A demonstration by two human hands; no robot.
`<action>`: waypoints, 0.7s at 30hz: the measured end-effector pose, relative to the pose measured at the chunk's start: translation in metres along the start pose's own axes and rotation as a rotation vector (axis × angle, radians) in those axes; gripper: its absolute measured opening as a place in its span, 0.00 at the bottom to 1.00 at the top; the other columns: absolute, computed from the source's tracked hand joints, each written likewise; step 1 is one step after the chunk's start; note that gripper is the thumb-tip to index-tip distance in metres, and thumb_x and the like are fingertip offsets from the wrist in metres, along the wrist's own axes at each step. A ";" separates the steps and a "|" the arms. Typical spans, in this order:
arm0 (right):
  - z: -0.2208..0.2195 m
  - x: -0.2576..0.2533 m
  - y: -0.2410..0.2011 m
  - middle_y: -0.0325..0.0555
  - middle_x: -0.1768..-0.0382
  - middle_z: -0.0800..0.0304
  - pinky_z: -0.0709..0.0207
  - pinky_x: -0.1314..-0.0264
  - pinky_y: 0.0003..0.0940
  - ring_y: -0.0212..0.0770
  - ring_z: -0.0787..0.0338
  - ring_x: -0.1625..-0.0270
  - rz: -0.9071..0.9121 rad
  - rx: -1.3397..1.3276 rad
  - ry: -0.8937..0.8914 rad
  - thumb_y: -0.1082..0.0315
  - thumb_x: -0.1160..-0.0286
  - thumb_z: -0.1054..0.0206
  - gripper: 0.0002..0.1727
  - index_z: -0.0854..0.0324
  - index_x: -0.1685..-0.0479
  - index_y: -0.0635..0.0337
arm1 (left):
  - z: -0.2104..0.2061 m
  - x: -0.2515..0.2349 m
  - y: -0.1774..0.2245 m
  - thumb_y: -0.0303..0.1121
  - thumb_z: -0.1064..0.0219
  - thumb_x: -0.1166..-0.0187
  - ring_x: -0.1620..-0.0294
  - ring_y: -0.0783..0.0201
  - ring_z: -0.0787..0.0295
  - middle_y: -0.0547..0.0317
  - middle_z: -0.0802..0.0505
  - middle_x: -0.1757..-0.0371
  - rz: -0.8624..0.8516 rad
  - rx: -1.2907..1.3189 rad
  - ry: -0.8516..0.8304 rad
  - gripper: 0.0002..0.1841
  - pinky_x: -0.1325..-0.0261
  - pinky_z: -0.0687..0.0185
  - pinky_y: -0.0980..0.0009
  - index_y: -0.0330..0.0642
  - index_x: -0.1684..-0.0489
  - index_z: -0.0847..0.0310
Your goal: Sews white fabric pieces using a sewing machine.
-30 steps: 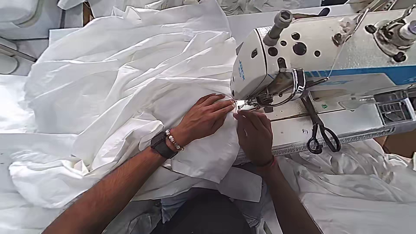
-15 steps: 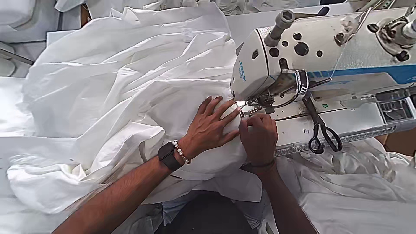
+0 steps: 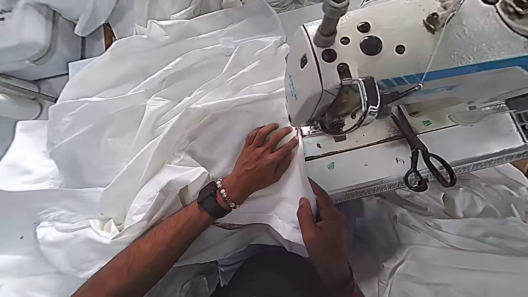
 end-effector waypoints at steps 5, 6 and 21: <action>-0.006 -0.015 0.004 0.36 0.66 0.06 0.17 0.75 0.27 0.25 0.13 0.75 0.018 0.135 -0.055 0.63 0.29 0.35 0.29 0.20 0.25 0.62 | 0.002 -0.003 -0.005 0.47 0.46 0.12 0.18 0.52 0.32 0.60 0.17 0.22 -0.040 -0.020 0.022 0.20 0.16 0.44 0.52 0.61 0.30 0.12; -0.006 -0.018 0.004 0.36 0.68 0.07 0.19 0.77 0.25 0.24 0.15 0.77 0.027 0.143 -0.043 0.63 0.29 0.36 0.29 0.19 0.26 0.63 | 0.003 -0.003 -0.006 0.47 0.45 0.12 0.18 0.52 0.31 0.60 0.16 0.24 -0.049 -0.017 0.034 0.20 0.17 0.43 0.51 0.61 0.32 0.11; -0.016 -0.058 0.003 0.37 0.78 0.12 0.28 0.82 0.30 0.30 0.22 0.84 0.098 0.354 0.081 0.64 0.28 0.37 0.24 0.13 0.32 0.58 | 0.010 -0.011 -0.017 0.54 0.39 0.17 0.23 0.53 0.28 0.60 0.14 0.26 -0.143 0.019 0.025 0.19 0.21 0.43 0.53 0.64 0.35 0.09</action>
Point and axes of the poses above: each hand's wrist, its own x-axis away from the middle knuckle, its own z-axis out of the back of the hand, y = z × x, the point moved 4 cm from there along -x, towards the middle knuckle
